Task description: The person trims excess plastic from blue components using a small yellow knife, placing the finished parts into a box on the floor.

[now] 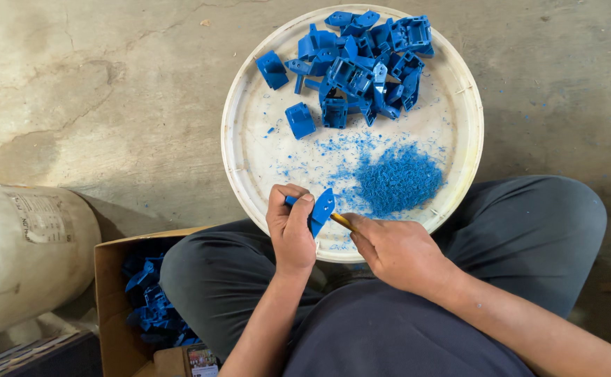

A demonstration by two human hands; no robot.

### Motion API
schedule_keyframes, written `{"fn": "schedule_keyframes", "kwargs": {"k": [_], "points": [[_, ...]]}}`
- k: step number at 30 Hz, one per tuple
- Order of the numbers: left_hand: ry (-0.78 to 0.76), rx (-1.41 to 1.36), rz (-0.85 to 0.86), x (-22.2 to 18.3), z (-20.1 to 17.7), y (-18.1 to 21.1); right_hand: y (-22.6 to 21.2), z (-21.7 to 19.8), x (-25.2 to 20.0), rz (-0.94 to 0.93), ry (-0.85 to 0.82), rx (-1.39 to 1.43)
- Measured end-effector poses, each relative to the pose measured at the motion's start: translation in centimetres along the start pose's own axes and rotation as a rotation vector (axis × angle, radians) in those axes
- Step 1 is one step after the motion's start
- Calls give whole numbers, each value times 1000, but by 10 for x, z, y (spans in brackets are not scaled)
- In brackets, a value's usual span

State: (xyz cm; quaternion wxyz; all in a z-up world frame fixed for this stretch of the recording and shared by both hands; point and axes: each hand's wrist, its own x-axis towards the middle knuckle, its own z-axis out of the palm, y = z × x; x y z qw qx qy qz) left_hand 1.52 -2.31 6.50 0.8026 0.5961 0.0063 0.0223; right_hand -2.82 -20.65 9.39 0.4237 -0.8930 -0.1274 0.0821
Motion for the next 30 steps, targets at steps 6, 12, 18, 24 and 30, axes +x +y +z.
{"fn": "schedule_keyframes", "kwargs": {"k": [6, 12, 18, 24, 30], "points": [[35, 9, -33, -1, 6, 2, -3, -2, 0, -9, 78, -43], [91, 63, -38, 0, 7, 5, -1, -2, -6, -84, 138, -40], [111, 9, -98, -2, 8, 4, -4, -1, -3, -93, 57, -118], [102, 0, -93, -5, 7, 2, -5, -1, -6, -90, 128, -146], [136, 10, -64, -1, 1, 1, -6, -6, -9, -54, 135, -168]]}}
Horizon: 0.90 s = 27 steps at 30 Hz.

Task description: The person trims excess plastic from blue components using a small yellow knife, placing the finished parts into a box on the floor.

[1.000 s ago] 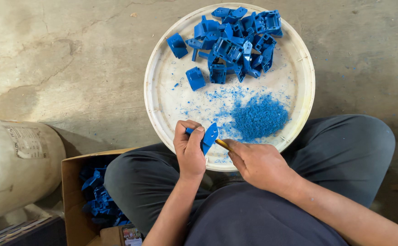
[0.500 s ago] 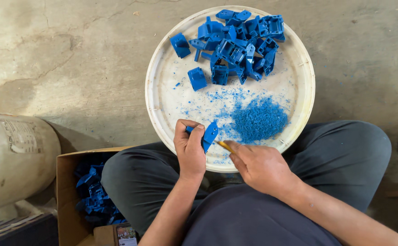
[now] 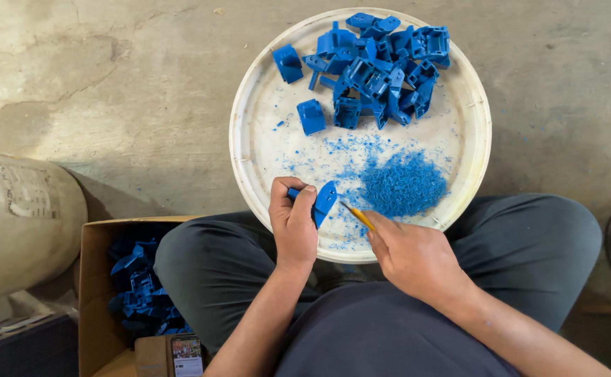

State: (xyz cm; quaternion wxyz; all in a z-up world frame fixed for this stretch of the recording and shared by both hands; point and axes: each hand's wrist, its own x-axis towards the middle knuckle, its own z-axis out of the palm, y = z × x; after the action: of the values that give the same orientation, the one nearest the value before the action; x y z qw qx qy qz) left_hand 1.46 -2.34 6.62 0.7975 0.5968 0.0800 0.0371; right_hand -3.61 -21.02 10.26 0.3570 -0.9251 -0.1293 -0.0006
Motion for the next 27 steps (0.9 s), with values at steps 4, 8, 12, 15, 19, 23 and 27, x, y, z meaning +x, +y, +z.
{"fn": "schedule_keyframes", "kwargs": {"k": [4, 8, 12, 15, 19, 23, 27], "points": [[-30, -18, -13, -1, 0, -4, -4, -2, -1, -36, -136, 69], [-83, -99, -67, 0, 0, -1, 0, 3, -1, -75, -77, 191], [-196, -156, -97, 2, -1, 9, 6, 8, 4, 210, -140, 362], [-213, -130, -204, 4, -2, 11, 10, 13, 9, 352, -144, 444], [-204, -93, -229, 7, -8, 11, 12, 15, 9, 214, -91, 413], [-90, -83, -275, 13, -11, 4, 10, 9, 4, 92, -143, 146], [-96, -78, -233, 14, -11, -1, 6, 9, 6, 68, -209, 68]]}}
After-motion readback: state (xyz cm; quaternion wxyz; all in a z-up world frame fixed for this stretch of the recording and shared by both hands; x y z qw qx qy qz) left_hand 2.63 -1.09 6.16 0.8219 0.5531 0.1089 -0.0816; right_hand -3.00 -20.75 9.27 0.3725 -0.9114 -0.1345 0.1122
